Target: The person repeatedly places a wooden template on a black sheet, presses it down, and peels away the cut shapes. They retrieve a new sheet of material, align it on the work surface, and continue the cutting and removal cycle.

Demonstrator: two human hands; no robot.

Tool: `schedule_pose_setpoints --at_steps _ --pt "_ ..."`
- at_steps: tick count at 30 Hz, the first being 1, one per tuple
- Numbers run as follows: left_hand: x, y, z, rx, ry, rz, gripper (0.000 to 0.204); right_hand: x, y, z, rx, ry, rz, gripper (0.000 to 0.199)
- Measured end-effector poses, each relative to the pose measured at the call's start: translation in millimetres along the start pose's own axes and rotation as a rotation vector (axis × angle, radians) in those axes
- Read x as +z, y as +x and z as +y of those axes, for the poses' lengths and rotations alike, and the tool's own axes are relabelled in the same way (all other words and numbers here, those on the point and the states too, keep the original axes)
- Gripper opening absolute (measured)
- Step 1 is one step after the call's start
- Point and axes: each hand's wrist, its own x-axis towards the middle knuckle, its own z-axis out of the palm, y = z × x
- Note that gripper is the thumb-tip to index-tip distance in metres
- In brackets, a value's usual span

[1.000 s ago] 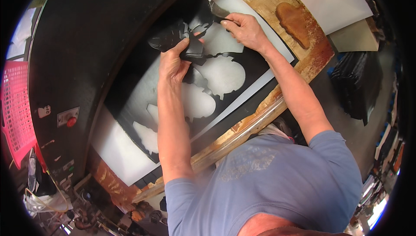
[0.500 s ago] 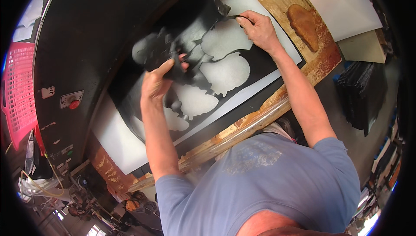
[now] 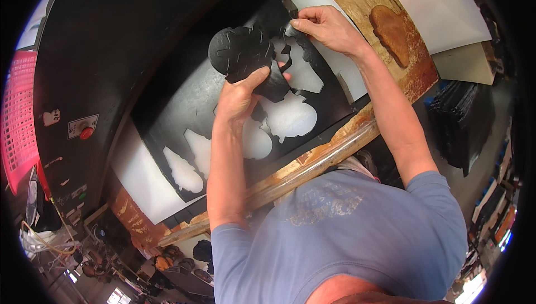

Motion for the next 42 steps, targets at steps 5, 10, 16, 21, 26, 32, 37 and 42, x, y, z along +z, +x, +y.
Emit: schedule_pose_setpoints --at_steps 5,10,16,21,26,32,37,42 --pt "4 28 -6 0.095 -0.079 -0.046 0.046 14 2 13 0.019 0.178 0.083 0.029" --pt "8 52 -3 0.050 -0.308 -0.019 0.044 24 -3 27 -0.079 0.307 0.109 0.028" --pt "10 59 15 -0.013 0.039 -0.052 0.040 27 1 28 -0.001 0.114 0.095 0.036" --pt "3 63 24 -0.041 0.003 -0.079 0.038 29 0 28 -0.046 0.116 0.054 0.041" --pt "-4 72 23 -0.101 -0.016 -0.174 0.039 29 0 30 -0.121 0.149 0.086 0.041" --pt "-4 72 1 -0.108 -0.284 -0.022 0.039 22 -1 27 -0.081 0.025 0.068 0.042" --pt "-11 57 4 0.115 -0.011 -0.101 0.044 18 -4 23 -0.127 -0.076 0.052 0.041" --pt "-17 38 6 0.124 0.119 -0.094 0.047 18 -7 23 -0.214 -0.027 0.012 0.036"
